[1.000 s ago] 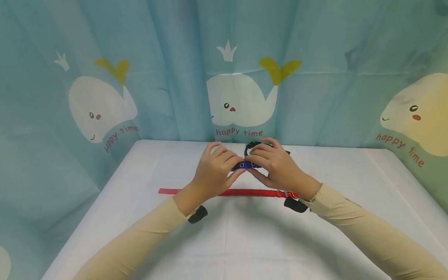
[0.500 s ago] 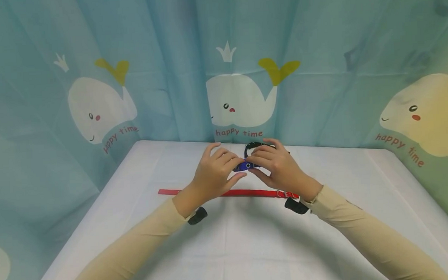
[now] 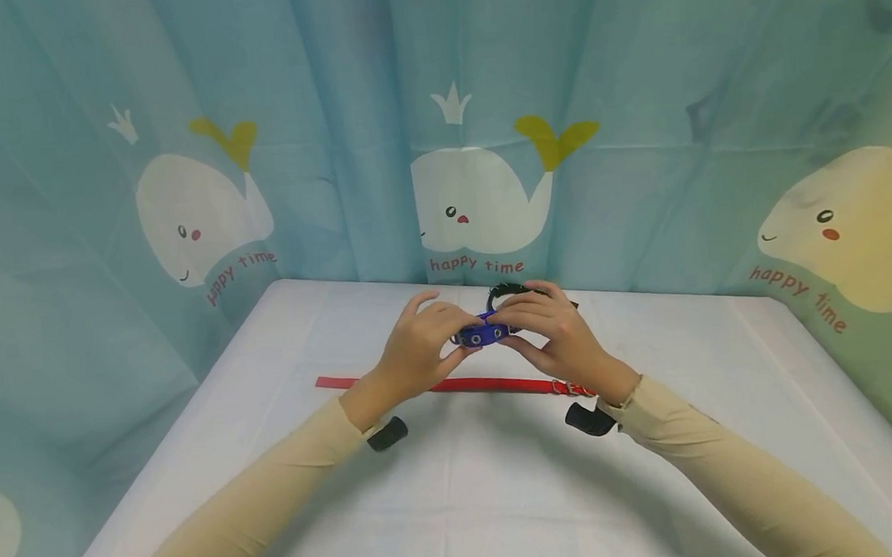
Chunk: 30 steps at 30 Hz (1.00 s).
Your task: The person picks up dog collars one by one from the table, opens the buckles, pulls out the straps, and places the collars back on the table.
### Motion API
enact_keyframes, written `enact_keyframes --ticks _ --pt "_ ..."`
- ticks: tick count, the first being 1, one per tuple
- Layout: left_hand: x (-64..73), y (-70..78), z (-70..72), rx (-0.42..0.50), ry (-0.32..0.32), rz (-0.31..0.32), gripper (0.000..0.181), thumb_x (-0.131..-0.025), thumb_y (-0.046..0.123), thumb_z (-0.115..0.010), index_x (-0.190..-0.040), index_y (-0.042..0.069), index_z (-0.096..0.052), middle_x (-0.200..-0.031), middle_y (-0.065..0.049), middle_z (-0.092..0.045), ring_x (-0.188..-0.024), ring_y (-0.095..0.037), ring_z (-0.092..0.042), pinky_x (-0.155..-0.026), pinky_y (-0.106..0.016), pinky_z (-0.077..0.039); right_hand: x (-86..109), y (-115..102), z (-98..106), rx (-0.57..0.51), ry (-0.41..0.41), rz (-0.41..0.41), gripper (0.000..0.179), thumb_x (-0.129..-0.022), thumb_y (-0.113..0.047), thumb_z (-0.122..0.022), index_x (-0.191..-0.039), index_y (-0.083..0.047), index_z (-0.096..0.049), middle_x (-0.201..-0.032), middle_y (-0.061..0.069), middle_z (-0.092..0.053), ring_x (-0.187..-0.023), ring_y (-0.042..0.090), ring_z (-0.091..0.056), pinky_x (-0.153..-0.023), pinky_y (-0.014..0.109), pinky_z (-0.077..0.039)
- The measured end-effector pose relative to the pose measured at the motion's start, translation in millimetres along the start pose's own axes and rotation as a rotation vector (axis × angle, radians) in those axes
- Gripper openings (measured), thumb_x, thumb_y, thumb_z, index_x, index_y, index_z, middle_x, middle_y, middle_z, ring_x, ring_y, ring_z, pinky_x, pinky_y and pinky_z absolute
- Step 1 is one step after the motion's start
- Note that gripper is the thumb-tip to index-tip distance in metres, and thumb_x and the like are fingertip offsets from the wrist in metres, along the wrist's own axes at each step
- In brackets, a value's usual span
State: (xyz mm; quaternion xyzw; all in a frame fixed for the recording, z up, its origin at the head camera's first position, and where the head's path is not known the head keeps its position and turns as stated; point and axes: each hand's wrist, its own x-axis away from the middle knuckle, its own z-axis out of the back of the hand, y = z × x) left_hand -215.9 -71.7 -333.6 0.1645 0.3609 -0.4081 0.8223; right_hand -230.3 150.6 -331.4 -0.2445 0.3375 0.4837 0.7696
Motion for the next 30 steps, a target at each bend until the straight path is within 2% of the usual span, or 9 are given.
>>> enact_keyframes --ticks 2,5,9,16,19,21,23,27,30 --pt "1.1 -0.1 -0.9 0.066 0.008 0.02 0.033 -0.073 0.021 -0.081 -0.101 0.008 -0.069 -0.092 -0.002 -0.073 -0.087 -0.014 -0.067 -0.102 -0.047 -0.042 1.3 -0.7 -2.1 -0.031 0.007 -0.034 0.025 -0.088 -0.025 -0.065 -0.101 -0.005 -0.07 -0.098 0.01 -0.071 -0.098 0.025 -0.064 -0.1 0.052 -0.038" --pt "0.7 2.3 -2.0 0.085 0.034 0.023 0.035 -0.072 0.025 -0.082 -0.1 0.008 -0.069 -0.089 -0.003 -0.073 -0.083 -0.014 -0.067 -0.099 -0.046 -0.044 2.2 -3.1 -5.1 -0.013 0.006 -0.062 0.025 -0.083 -0.022 -0.071 -0.101 -0.004 -0.071 -0.099 0.011 -0.071 -0.1 0.027 -0.062 -0.098 0.052 -0.04" --pt "-2.0 6.4 -3.0 0.002 0.064 0.004 0.029 -0.072 0.028 -0.081 -0.092 0.01 -0.07 -0.082 -0.001 -0.071 -0.078 -0.014 -0.065 -0.095 -0.044 -0.046 1.9 -8.0 -7.6 0.048 0.025 -0.056 0.032 -0.066 -0.008 -0.083 -0.097 -0.004 -0.073 -0.091 0.01 -0.07 -0.096 0.027 -0.06 -0.092 0.051 -0.044" --pt "-8.2 10.9 -1.0 -0.12 0.068 -0.03 0.022 -0.071 0.03 -0.081 -0.085 0.015 -0.072 -0.074 0.003 -0.069 -0.076 -0.013 -0.057 -0.092 -0.044 -0.045 7.6 -9.0 -8.2 0.054 0.099 -0.059 0.035 -0.057 0.0 -0.086 -0.09 -0.003 -0.074 -0.085 0.009 -0.069 -0.094 0.028 -0.057 -0.086 0.049 -0.044" --pt "-11.8 12.2 -0.8 -0.154 0.048 -0.027 0.021 -0.072 0.031 -0.08 -0.084 0.016 -0.072 -0.074 0.004 -0.069 -0.076 -0.013 -0.056 -0.092 -0.044 -0.045 11.1 -6.9 -8.4 0.034 0.126 -0.049 0.034 -0.058 0.001 -0.085 -0.09 -0.002 -0.074 -0.086 0.01 -0.069 -0.095 0.03 -0.056 -0.086 0.049 -0.043" --pt "-13.9 12.8 -0.6 -0.164 0.033 -0.013 0.02 -0.073 0.031 -0.078 -0.084 0.016 -0.072 -0.075 0.004 -0.07 -0.076 -0.013 -0.057 -0.092 -0.043 -0.045 12.5 -5.5 -8.8 0.023 0.143 -0.048 0.026 -0.067 -0.006 -0.082 -0.091 -0.002 -0.073 -0.086 0.011 -0.068 -0.095 0.031 -0.056 -0.087 0.048 -0.043" --pt "-15.2 13.3 -0.1 -0.142 0.014 0.013 0.019 -0.075 0.03 -0.077 -0.086 0.016 -0.071 -0.078 0.003 -0.071 -0.078 -0.014 -0.059 -0.091 -0.043 -0.046 12.9 -4.4 -9.3 0.004 0.16 -0.051 0.02 -0.077 -0.017 -0.075 -0.09 -0.002 -0.073 -0.086 0.011 -0.067 -0.095 0.031 -0.056 -0.089 0.045 -0.043" --pt "-12.8 14.3 0.9 -0.006 -0.044 0.112 0.023 -0.078 0.027 -0.075 -0.096 0.013 -0.07 -0.087 0.001 -0.072 -0.083 -0.015 -0.063 -0.093 -0.041 -0.046 12.3 -3.5 -9.8 -0.041 0.197 -0.082 0.035 -0.087 -0.034 -0.059 -0.09 -0.002 -0.072 -0.087 0.011 -0.067 -0.094 0.028 -0.056 -0.092 0.036 -0.042" --pt "-9.2 16.3 1.4 0.108 -0.064 0.187 0.026 -0.08 0.026 -0.074 -0.101 0.011 -0.068 -0.092 -0.001 -0.073 -0.087 -0.016 -0.065 -0.094 -0.041 -0.046 11.2 -4.6 -8.3 -0.053 0.16 -0.131 0.024 -0.082 -0.025 -0.071 -0.09 -0.002 -0.071 -0.086 0.009 -0.067 -0.092 0.025 -0.055 -0.089 0.034 -0.043"
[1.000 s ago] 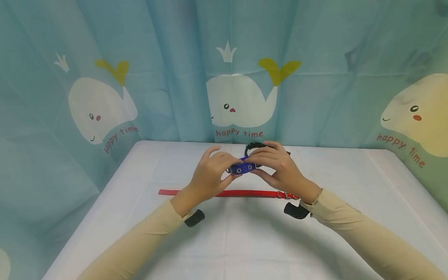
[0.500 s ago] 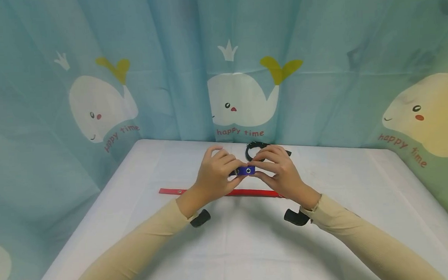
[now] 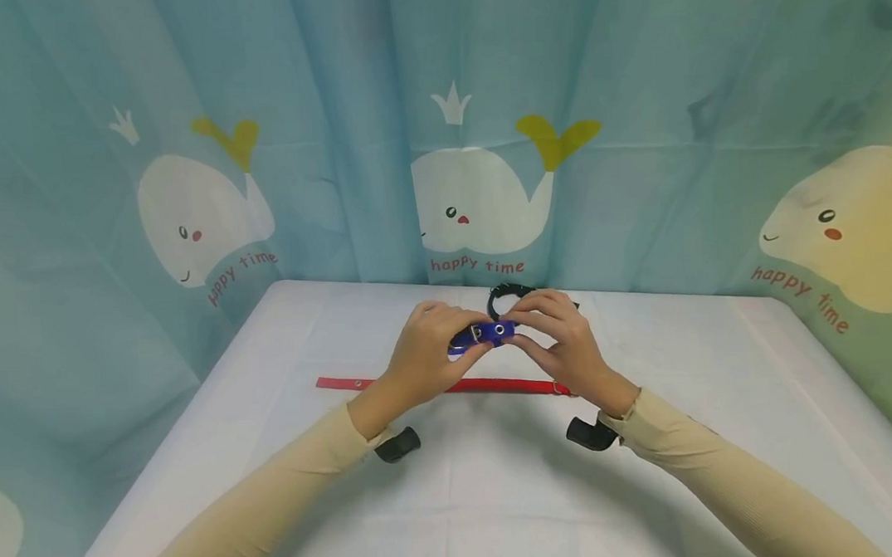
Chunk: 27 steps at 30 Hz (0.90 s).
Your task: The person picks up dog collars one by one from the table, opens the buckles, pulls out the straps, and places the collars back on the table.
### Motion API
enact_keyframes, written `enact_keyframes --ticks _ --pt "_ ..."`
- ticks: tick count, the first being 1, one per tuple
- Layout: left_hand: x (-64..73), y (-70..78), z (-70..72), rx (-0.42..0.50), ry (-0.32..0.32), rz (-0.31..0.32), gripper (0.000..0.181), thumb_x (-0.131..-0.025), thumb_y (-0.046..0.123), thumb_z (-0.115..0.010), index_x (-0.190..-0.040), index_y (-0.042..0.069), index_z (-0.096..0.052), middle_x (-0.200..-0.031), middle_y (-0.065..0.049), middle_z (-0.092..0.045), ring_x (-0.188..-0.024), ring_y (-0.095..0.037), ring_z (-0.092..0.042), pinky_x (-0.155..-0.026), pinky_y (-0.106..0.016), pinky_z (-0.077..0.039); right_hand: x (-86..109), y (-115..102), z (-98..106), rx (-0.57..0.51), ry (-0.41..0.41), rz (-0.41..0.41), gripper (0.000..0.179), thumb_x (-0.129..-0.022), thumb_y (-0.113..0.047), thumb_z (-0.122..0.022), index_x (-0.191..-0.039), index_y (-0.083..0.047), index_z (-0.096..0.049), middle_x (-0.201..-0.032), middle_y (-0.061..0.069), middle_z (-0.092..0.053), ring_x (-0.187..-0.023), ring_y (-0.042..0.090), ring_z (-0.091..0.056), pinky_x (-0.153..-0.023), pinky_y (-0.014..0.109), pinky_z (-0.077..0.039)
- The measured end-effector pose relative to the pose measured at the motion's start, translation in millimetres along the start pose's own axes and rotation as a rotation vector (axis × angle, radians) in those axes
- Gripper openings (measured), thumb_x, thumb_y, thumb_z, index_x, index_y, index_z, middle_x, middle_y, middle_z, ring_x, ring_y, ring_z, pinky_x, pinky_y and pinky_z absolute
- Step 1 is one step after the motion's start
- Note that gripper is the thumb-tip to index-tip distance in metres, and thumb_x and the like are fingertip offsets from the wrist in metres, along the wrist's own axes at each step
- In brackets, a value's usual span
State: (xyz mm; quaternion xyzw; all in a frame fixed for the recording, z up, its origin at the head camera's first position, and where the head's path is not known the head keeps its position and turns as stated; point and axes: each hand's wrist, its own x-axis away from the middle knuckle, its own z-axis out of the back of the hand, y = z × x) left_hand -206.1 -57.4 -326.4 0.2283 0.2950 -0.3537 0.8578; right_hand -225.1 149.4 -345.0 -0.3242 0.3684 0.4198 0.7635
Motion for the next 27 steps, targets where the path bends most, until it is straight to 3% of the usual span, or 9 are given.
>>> enact_keyframes --ticks 4,9,11,14,16,22,27 --pt "2.1 1.6 -0.4 0.06 -0.003 0.063 0.029 -0.079 0.024 -0.076 -0.101 0.007 -0.067 -0.095 -0.004 -0.072 -0.09 -0.018 -0.066 -0.095 -0.042 -0.047 -5.6 -8.2 2.6 0.04 -0.167 -0.129 0.021 -0.071 -0.013 -0.081 -0.084 -0.005 -0.067 -0.079 0.004 -0.064 -0.088 0.018 -0.053 -0.081 0.035 -0.046" --pt "4.1 -0.4 -0.7 0.145 0.003 0.135 0.028 -0.079 0.021 -0.075 -0.101 0.007 -0.064 -0.096 -0.006 -0.072 -0.091 -0.02 -0.065 -0.096 -0.043 -0.047 -9.8 -7.7 6.4 0.013 -0.347 -0.235 0.031 -0.073 -0.02 -0.08 -0.097 -0.005 -0.068 -0.093 0.004 -0.066 -0.096 0.018 -0.057 -0.085 0.038 -0.052" --pt "5.7 -1.3 -1.0 0.191 0.011 0.124 0.025 -0.08 0.017 -0.074 -0.099 0.007 -0.063 -0.094 -0.006 -0.071 -0.089 -0.019 -0.065 -0.098 -0.046 -0.045 -9.5 -6.1 9.0 -0.019 -0.4 -0.264 0.035 -0.075 -0.018 -0.079 -0.105 -0.004 -0.067 -0.101 0.006 -0.068 -0.1 0.021 -0.06 -0.09 0.042 -0.051" --pt "7.4 -2.9 -1.5 0.199 0.007 0.073 0.02 -0.08 0.011 -0.074 -0.096 0.008 -0.062 -0.091 -0.003 -0.071 -0.087 -0.017 -0.065 -0.101 -0.049 -0.041 -8.5 -6.2 13.1 -0.024 -0.444 -0.272 0.032 -0.078 -0.014 -0.076 -0.106 -0.005 -0.066 -0.101 0.006 -0.07 -0.098 0.022 -0.061 -0.093 0.045 -0.048" --pt "7.9 -3.8 -1.5 0.153 -0.004 0.04 0.019 -0.079 0.011 -0.074 -0.094 0.009 -0.063 -0.09 -0.001 -0.07 -0.087 -0.015 -0.065 -0.103 -0.051 -0.04 -8.0 -7.7 15.3 0.002 -0.445 -0.238 0.029 -0.079 -0.014 -0.075 -0.105 -0.004 -0.065 -0.098 0.006 -0.07 -0.093 0.02 -0.061 -0.094 0.046 -0.045" --pt "6.9 -3.3 0.2 -0.004 -0.05 -0.019 0.022 -0.077 0.024 -0.077 -0.091 0.013 -0.066 -0.089 0.001 -0.069 -0.092 -0.014 -0.064 -0.103 -0.052 -0.039 -7.2 -11.7 13.2 0.179 -0.383 0.012 0.033 -0.074 -0.021 -0.08 -0.1 -0.004 -0.068 -0.09 0.005 -0.071 -0.084 0.019 -0.063 -0.091 0.044 -0.047" --pt "5.8 -0.2 5.1 -0.109 -0.059 -0.075 0.024 -0.077 0.034 -0.076 -0.09 0.014 -0.07 -0.089 0.004 -0.072 -0.092 -0.013 -0.064 -0.105 -0.053 -0.036 -5.3 -11.9 11.8 0.288 -0.306 0.116 0.036 -0.066 -0.026 -0.084 -0.094 -0.006 -0.072 -0.082 0.004 -0.071 -0.077 0.018 -0.064 -0.088 0.044 -0.048"
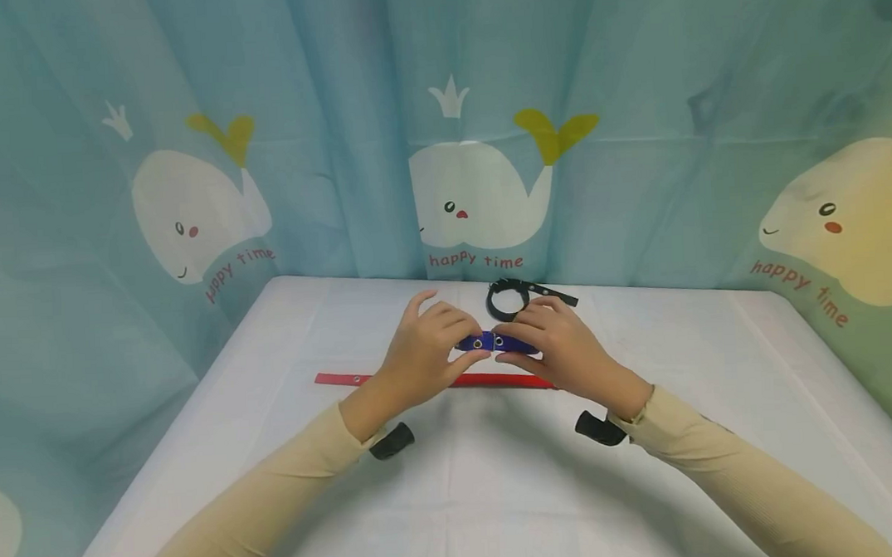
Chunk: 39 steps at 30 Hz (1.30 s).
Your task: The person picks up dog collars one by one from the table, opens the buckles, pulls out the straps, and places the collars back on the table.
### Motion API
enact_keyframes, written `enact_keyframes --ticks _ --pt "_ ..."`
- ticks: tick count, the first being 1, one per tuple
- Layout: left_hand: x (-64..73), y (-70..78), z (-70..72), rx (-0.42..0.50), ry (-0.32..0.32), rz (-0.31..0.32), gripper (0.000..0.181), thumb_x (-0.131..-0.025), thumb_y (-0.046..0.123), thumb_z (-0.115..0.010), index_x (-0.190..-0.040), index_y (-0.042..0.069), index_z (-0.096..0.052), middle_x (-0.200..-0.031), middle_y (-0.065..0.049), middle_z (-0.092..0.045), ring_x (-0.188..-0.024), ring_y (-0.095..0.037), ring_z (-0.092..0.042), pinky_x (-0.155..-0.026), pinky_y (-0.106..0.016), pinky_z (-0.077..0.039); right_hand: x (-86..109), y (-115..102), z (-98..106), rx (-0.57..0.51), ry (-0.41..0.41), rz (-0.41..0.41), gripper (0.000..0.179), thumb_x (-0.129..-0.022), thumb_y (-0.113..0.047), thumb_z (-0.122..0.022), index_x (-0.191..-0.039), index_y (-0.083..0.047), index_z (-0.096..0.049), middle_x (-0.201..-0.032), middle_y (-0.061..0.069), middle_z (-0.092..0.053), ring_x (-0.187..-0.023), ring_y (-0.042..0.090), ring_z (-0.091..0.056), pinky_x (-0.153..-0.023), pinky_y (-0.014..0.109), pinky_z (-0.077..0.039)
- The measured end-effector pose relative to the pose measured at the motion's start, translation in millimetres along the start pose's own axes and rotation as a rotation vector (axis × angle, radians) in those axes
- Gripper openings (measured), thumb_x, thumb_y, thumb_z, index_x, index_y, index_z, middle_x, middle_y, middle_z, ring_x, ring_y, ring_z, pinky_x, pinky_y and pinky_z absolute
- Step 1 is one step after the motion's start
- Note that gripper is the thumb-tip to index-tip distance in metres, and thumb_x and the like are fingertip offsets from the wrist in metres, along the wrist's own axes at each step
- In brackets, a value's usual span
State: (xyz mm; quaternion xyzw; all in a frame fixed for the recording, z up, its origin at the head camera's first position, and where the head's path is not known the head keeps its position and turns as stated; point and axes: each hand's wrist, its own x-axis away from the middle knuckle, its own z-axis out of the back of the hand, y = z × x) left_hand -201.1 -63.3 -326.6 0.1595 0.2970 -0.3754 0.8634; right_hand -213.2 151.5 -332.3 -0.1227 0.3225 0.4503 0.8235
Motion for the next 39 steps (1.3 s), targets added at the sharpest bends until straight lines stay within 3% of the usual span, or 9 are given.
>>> enact_keyframes --ticks 8,12,18,23,30,36,39 --pt "5.4 -5.1 6.1 -0.076 0.079 -0.019 0.023 -0.074 0.032 -0.079 -0.09 0.015 -0.076 -0.085 0.003 -0.074 -0.083 -0.013 -0.064 -0.103 -0.054 -0.037 2.6 6.1 6.9 0.077 0.021 0.009 0.033 -0.062 -0.021 -0.087 -0.088 -0.005 -0.073 -0.078 0.005 -0.073 -0.075 0.019 -0.067 -0.087 0.047 -0.048" --pt "7.2 -7.0 5.8 -0.082 0.044 -0.017 0.025 -0.074 0.033 -0.079 -0.091 0.015 -0.075 -0.087 0.004 -0.074 -0.086 -0.013 -0.064 -0.104 -0.054 -0.037 5.3 8.0 6.5 0.059 0.03 0.016 0.034 -0.06 -0.021 -0.088 -0.086 -0.005 -0.074 -0.074 0.005 -0.072 -0.072 0.019 -0.067 -0.086 0.048 -0.049" --pt "3.6 -2.7 4.5 -0.132 -0.009 -0.091 0.031 -0.078 0.036 -0.075 -0.102 0.018 -0.074 -0.091 0.005 -0.074 -0.088 -0.013 -0.063 -0.104 -0.054 -0.037 4.5 7.2 -0.3 0.031 0.061 0.068 0.036 -0.059 -0.019 -0.089 -0.087 -0.004 -0.073 -0.077 0.006 -0.073 -0.073 0.019 -0.067 -0.086 0.049 -0.049" --pt "5.4 -4.5 7.4 -0.205 0.001 -0.123 0.026 -0.078 0.034 -0.075 -0.099 0.019 -0.075 -0.085 0.005 -0.074 -0.082 -0.012 -0.063 -0.103 -0.052 -0.039 6.1 10.3 -0.2 0.048 0.082 0.075 0.037 -0.056 -0.018 -0.09 -0.086 -0.005 -0.074 -0.075 0.006 -0.072 -0.071 0.019 -0.066 -0.084 0.048 -0.049" --pt "9.5 -10.3 10.1 -0.186 0.044 -0.13 0.028 -0.075 0.032 -0.078 -0.099 0.016 -0.075 -0.086 0.003 -0.074 -0.082 -0.013 -0.063 -0.102 -0.052 -0.039 7.7 14.7 2.2 0.048 0.095 0.074 0.037 -0.056 -0.017 -0.089 -0.087 -0.004 -0.074 -0.073 0.006 -0.072 -0.07 0.019 -0.065 -0.083 0.048 -0.049" --pt "4.9 -6.4 9.8 -0.234 0.028 -0.2 0.03 -0.077 0.035 -0.076 -0.102 0.018 -0.074 -0.086 0.005 -0.074 -0.084 -0.012 -0.063 -0.102 -0.051 -0.04 4.7 10.8 -0.2 0.014 0.11 0.106 0.036 -0.058 -0.018 -0.088 -0.088 -0.003 -0.074 -0.076 0.007 -0.072 -0.071 0.019 -0.065 -0.084 0.049 -0.049" --pt "7.2 -9.0 11.0 -0.232 0.056 -0.188 0.028 -0.075 0.034 -0.078 -0.098 0.018 -0.075 -0.082 0.004 -0.074 -0.081 -0.012 -0.063 -0.101 -0.051 -0.041 6.0 12.3 -0.3 0.0 0.107 0.098 0.036 -0.059 -0.021 -0.088 -0.088 -0.004 -0.074 -0.076 0.006 -0.072 -0.073 0.019 -0.065 -0.085 0.049 -0.049"
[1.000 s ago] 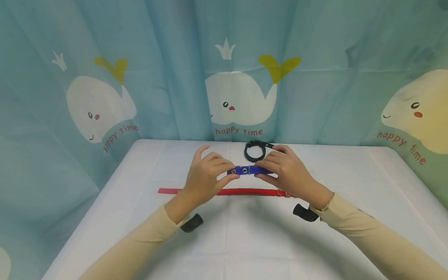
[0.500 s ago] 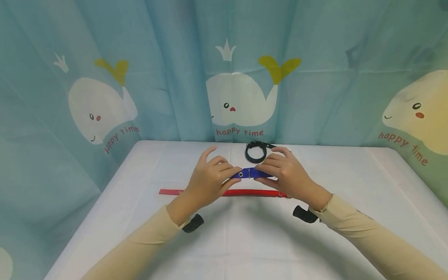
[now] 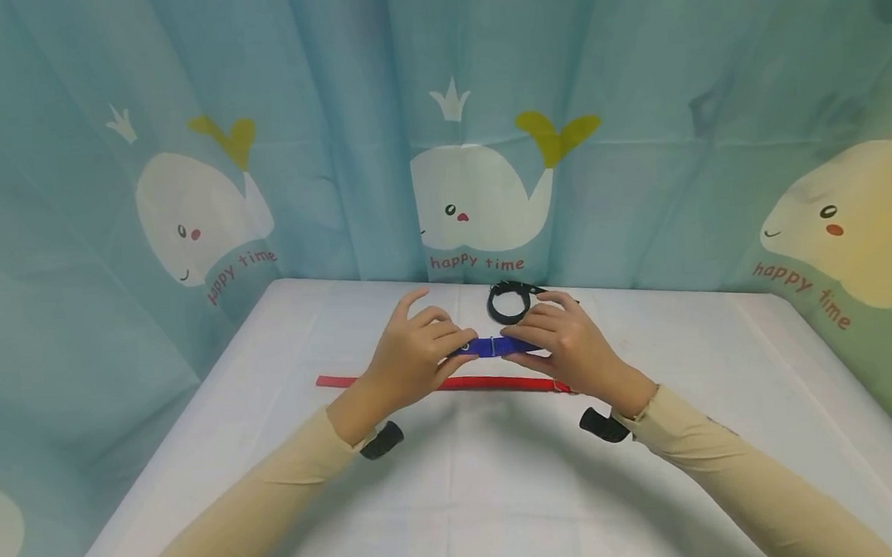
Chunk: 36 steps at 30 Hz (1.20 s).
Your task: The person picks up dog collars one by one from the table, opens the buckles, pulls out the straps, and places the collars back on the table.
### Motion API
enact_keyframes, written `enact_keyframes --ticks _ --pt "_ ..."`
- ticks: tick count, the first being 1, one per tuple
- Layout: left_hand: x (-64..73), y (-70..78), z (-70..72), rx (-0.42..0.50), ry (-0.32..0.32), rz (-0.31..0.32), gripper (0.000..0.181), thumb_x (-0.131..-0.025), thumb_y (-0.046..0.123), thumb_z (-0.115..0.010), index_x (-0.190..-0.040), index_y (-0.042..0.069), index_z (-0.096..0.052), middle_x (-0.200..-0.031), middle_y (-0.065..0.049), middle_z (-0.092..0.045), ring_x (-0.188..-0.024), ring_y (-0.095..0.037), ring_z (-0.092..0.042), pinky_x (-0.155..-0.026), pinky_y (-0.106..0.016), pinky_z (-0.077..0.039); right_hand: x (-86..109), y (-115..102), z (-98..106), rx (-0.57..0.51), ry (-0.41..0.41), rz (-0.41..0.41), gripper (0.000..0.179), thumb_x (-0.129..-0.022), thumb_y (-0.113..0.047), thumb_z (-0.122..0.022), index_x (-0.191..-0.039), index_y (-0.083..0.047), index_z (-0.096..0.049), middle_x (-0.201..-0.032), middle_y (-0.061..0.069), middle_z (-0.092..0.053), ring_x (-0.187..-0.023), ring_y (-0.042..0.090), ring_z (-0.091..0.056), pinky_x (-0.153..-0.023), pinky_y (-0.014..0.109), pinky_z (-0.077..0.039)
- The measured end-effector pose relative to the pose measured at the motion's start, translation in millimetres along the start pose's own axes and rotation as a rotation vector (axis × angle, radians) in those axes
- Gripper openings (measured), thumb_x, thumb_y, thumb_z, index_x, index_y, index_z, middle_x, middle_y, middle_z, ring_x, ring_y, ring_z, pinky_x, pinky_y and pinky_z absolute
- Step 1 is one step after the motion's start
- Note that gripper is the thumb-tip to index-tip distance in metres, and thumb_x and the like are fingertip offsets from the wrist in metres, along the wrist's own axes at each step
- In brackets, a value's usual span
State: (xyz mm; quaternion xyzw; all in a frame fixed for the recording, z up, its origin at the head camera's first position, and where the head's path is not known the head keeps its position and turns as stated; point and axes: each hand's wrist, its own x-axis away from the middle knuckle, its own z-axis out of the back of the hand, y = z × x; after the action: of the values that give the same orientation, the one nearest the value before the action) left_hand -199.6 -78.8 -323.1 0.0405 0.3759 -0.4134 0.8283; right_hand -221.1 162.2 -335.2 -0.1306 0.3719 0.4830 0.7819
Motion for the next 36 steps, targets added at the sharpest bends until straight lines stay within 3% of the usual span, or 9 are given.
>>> enact_keyframes --ticks 6,14,19,28,31,36 --pt "6.5 -1.8 1.5 0.069 0.053 0.038 0.031 -0.072 0.034 -0.081 -0.094 0.014 -0.075 -0.076 0.002 -0.072 -0.078 -0.014 -0.062 -0.099 -0.052 -0.042 3.0 3.1 1.3 0.003 0.026 -0.009 0.039 -0.055 -0.019 -0.089 -0.086 -0.003 -0.073 -0.074 0.006 -0.071 -0.072 0.019 -0.064 -0.083 0.048 -0.048" --pt "-4.1 5.7 1.5 0.031 0.021 0.011 0.027 -0.078 0.036 -0.075 -0.098 0.016 -0.075 -0.078 0.004 -0.073 -0.078 -0.012 -0.061 -0.099 -0.051 -0.042 -4.5 -1.3 -1.0 0.039 0.06 0.022 0.036 -0.059 -0.022 -0.088 -0.085 -0.004 -0.073 -0.073 0.006 -0.071 -0.071 0.019 -0.063 -0.084 0.047 -0.048" --pt "1.7 3.0 3.9 0.026 0.085 0.015 0.025 -0.076 0.03 -0.078 -0.096 0.016 -0.076 -0.076 0.003 -0.073 -0.075 -0.013 -0.062 -0.097 -0.049 -0.045 -1.5 1.3 -0.6 0.043 0.075 -0.005 0.035 -0.056 -0.02 -0.089 -0.083 -0.005 -0.073 -0.071 0.005 -0.07 -0.069 0.019 -0.063 -0.082 0.047 -0.049" --pt "11.0 1.4 12.0 0.099 0.177 -0.016 0.026 -0.076 0.03 -0.077 -0.097 0.014 -0.076 -0.073 0.001 -0.071 -0.074 -0.014 -0.063 -0.093 -0.047 -0.048 2.0 6.2 1.8 0.025 0.089 0.001 0.032 -0.061 -0.022 -0.087 -0.083 -0.005 -0.073 -0.072 0.007 -0.07 -0.07 0.019 -0.064 -0.083 0.048 -0.049" --pt "12.7 2.4 13.3 0.149 0.171 -0.055 0.026 -0.078 0.032 -0.075 -0.098 0.016 -0.076 -0.074 0.002 -0.071 -0.075 -0.013 -0.064 -0.094 -0.047 -0.047 3.0 7.2 1.8 0.01 0.109 0.001 0.028 -0.067 -0.025 -0.084 -0.083 -0.004 -0.073 -0.072 0.007 -0.07 -0.069 0.02 -0.065 -0.083 0.048 -0.049" --pt "9.9 7.0 11.4 0.206 0.171 -0.212 0.033 -0.078 0.038 -0.074 -0.103 0.017 -0.074 -0.082 0.004 -0.073 -0.08 -0.011 -0.066 -0.095 -0.045 -0.047 2.8 6.2 1.0 -0.015 0.13 0.014 0.031 -0.083 -0.035 -0.07 -0.083 -0.004 -0.073 -0.073 0.007 -0.071 -0.071 0.02 -0.066 -0.084 0.049 -0.049"
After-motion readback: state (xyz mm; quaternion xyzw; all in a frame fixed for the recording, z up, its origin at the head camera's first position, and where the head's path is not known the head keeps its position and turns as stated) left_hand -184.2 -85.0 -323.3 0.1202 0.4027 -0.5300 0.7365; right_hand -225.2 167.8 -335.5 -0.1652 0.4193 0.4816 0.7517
